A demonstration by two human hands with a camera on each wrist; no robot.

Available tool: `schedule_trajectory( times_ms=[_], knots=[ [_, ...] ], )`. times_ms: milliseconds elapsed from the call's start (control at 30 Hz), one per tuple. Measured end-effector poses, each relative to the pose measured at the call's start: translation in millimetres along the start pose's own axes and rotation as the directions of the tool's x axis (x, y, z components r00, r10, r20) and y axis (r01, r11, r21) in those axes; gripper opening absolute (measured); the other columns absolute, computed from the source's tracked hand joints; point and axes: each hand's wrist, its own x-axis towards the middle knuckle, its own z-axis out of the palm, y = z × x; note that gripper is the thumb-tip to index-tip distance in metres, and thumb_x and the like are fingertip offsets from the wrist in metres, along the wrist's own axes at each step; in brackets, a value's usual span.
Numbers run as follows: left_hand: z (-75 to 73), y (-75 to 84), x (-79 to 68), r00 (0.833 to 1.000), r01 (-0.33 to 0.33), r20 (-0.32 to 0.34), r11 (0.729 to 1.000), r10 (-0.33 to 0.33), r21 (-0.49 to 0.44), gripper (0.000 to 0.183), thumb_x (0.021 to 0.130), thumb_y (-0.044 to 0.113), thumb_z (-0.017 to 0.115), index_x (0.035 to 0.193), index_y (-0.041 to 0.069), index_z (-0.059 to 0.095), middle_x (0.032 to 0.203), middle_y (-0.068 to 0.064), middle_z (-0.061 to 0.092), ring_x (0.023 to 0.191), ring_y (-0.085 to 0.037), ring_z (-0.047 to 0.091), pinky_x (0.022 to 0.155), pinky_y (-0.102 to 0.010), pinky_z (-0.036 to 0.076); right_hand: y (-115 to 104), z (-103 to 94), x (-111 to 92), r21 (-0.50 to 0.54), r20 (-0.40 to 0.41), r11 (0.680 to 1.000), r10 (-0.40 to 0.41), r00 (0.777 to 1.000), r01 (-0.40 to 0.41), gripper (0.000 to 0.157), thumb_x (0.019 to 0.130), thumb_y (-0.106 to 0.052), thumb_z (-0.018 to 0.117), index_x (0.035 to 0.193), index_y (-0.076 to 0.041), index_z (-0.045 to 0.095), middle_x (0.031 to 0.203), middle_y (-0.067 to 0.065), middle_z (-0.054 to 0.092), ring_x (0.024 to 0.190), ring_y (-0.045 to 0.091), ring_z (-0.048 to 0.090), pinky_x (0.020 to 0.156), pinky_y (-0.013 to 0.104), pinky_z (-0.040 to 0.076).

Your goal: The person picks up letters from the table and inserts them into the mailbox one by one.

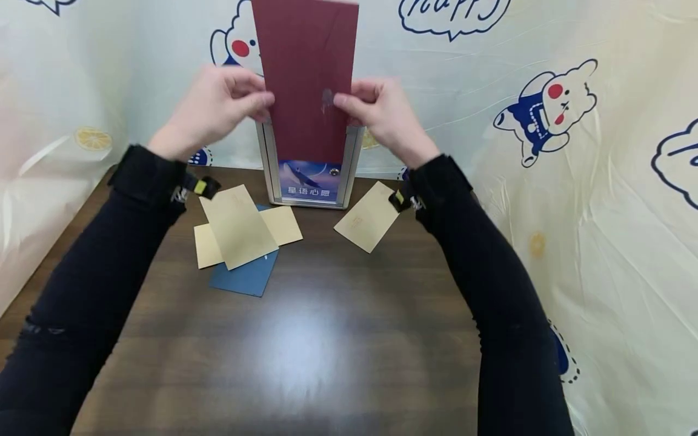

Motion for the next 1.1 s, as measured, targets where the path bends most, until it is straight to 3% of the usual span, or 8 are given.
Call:
schedule_trajectory(
  times_ms=[100, 267, 400, 500, 567, 733, 900, 1100],
  knots=[
    [-15.3, 10.5, 18.7, 1.0, -0.004, -0.025, 0.998, 0.005, 0.058, 0.03, 0.1, 0.029, 0.056, 0.123, 0.012, 0.067, 0.117, -0.009, 0.072, 0.087, -0.006, 0.068, 0.084, -0.017, 0.053, -20.8, -7.4, 16.4, 0.076, -0.002, 0.997, -0.011, 1.0, 0.011, 0.015, 0.088, -0.012, 0.072, 0.101, -0.004, 0.073, 0.092, 0.003, 0.077, 0.078, 0.017, 0.069, 0.078, 0.024, 0.055],
    [-32.0, 21.2, 44.9, 0.999, 0.039, -0.036, 0.998, -0.038, 0.039, 0.036, 0.101, 0.03, 0.051, 0.13, 0.012, 0.061, 0.122, -0.006, 0.068, 0.092, -0.006, 0.064, 0.093, -0.017, 0.052, -44.5, -14.5, 34.7, 0.019, -0.049, 0.996, -0.082, 0.995, 0.083, 0.019, 0.09, -0.014, 0.068, 0.105, -0.003, 0.073, 0.093, 0.003, 0.076, 0.079, 0.018, 0.068, 0.08, 0.022, 0.055],
    [-44.4, 22.3, 61.3, 0.99, 0.143, -0.022, 0.989, -0.142, 0.035, 0.043, 0.102, 0.04, 0.047, 0.138, 0.019, 0.054, 0.131, -0.002, 0.064, 0.11, -0.009, 0.064, 0.108, -0.019, 0.044, -55.8, -13.7, 48.5, -0.007, -0.108, 0.999, -0.039, 0.993, 0.038, 0.028, 0.091, -0.018, 0.067, 0.117, -0.008, 0.069, 0.107, 0.004, 0.072, 0.091, 0.017, 0.067, 0.09, 0.024, 0.053],
    [-50.7, 19.6, 69.4, 0.984, 0.174, 0.021, 0.982, -0.176, 0.067, 0.048, 0.103, 0.045, 0.041, 0.144, 0.023, 0.049, 0.142, 0.0, 0.058, 0.125, -0.012, 0.058, 0.116, -0.021, 0.035, -59.0, -11.4, 57.7, -0.008, -0.14, 1.0, 0.005, 0.99, -0.006, 0.033, 0.092, -0.019, 0.065, 0.124, -0.011, 0.065, 0.118, 0.005, 0.069, 0.098, 0.016, 0.064, 0.098, 0.025, 0.05],
    [-53.1, 17.7, 74.1, 0.984, 0.17, 0.047, 0.982, -0.174, 0.081, 0.047, 0.104, 0.043, 0.037, 0.146, 0.023, 0.045, 0.145, 0.0, 0.054, 0.126, -0.013, 0.054, 0.118, -0.022, 0.032, -59.5, -10.6, 63.0, -0.01, -0.148, 1.0, 0.015, 0.989, -0.017, 0.034, 0.094, -0.019, 0.063, 0.127, -0.012, 0.064, 0.12, 0.005, 0.067, 0.1, 0.015, 0.063, 0.101, 0.024, 0.049],
    [-53.9, 13.8, 81.3, 0.986, 0.152, 0.056, 0.982, -0.159, 0.115, 0.046, 0.105, 0.039, 0.033, 0.148, 0.023, 0.043, 0.146, -0.001, 0.052, 0.118, -0.011, 0.051, 0.118, -0.021, 0.032, -57.2, -9.2, 70.4, 0.014, -0.165, 0.999, 0.032, 0.986, -0.03, 0.032, 0.095, -0.019, 0.061, 0.126, -0.011, 0.065, 0.116, 0.003, 0.067, 0.099, 0.014, 0.064, 0.102, 0.022, 0.048],
    [-44.9, 3.9, 84.9, 0.983, 0.185, 0.0, 0.979, -0.186, 0.084, 0.045, 0.101, 0.045, 0.045, 0.138, 0.023, 0.055, 0.14, 0.001, 0.061, 0.108, -0.008, 0.056, 0.112, -0.021, 0.041, -47.6, -6.5, 68.5, 0.02, -0.169, 0.999, 0.04, 0.985, -0.037, 0.026, 0.092, -0.017, 0.064, 0.117, -0.01, 0.071, 0.107, 0.004, 0.071, 0.095, 0.016, 0.066, 0.098, 0.027, 0.051],
    [-33.8, -11.4, 87.1, 0.985, 0.171, -0.045, 0.982, -0.168, 0.085, 0.037, 0.099, 0.039, 0.051, 0.129, 0.021, 0.064, 0.128, 0.001, 0.067, 0.103, -0.007, 0.055, 0.103, -0.019, 0.045, -31.5, -4.6, 67.3, 0.038, -0.13, 0.999, 0.017, 0.991, -0.013, 0.02, 0.091, -0.015, 0.067, 0.106, -0.006, 0.075, 0.097, 0.005, 0.073, 0.091, 0.017, 0.066, 0.092, 0.028, 0.052]
  ],
)
